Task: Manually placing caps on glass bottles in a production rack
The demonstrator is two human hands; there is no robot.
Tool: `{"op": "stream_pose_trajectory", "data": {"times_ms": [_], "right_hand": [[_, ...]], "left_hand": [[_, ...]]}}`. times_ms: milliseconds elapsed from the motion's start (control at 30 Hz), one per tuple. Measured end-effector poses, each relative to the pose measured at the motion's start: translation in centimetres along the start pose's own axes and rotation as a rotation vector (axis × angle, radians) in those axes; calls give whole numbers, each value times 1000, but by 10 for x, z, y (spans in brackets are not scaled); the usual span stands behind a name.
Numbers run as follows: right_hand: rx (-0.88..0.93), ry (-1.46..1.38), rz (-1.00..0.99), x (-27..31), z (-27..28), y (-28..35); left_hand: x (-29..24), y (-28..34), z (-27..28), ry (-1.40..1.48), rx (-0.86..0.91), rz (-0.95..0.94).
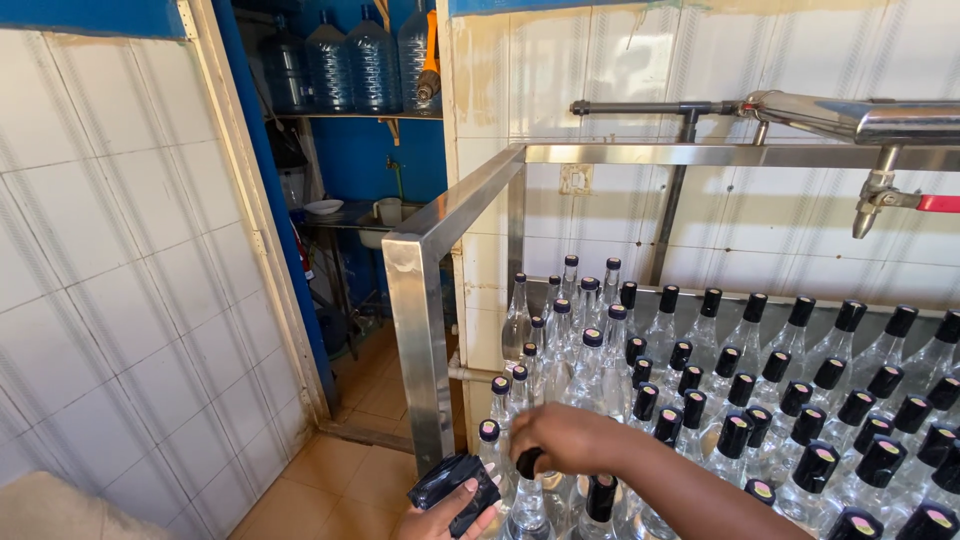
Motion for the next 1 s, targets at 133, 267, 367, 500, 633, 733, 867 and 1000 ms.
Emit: {"op": "stream_pose_trajectory", "data": {"times_ms": [133, 267, 367, 500, 633, 733, 867, 1000], "right_hand": [[20, 49, 50, -25, -25, -19], [0, 89, -34, -35, -42, -28], [18, 73, -115, -43, -56, -31], [-75, -18, -162, -49, -49, -17], [-103, 12, -240, -54, -46, -16], [-64, -47, -254, -64, -70, -17], [-344, -151, -291, -49, -40, 3], [-650, -560, -327, -38, -26, 25]], "left_hand": [[-4, 10, -5, -10, 14, 40], [-2, 30, -11, -13, -25, 119], [-4, 28, -11, 0, -32, 121], [-6, 7, -1, 26, -21, 22], [-7, 13, -3, -39, -42, 112], [8, 0, -6, 28, 6, 158], [-14, -52, 21, -545, -111, -577], [11, 8, -17, 100, 17, -23]]}}
Point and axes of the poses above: each hand's wrist, its own y-axis away from the middle knuckle, its own z-axis out of the back of the hand, x = y × z, the point moved 10 cm from there along -y, towards the middle knuckle, and after that the axes turned 8 degrees about z, right-handed, at the moved point
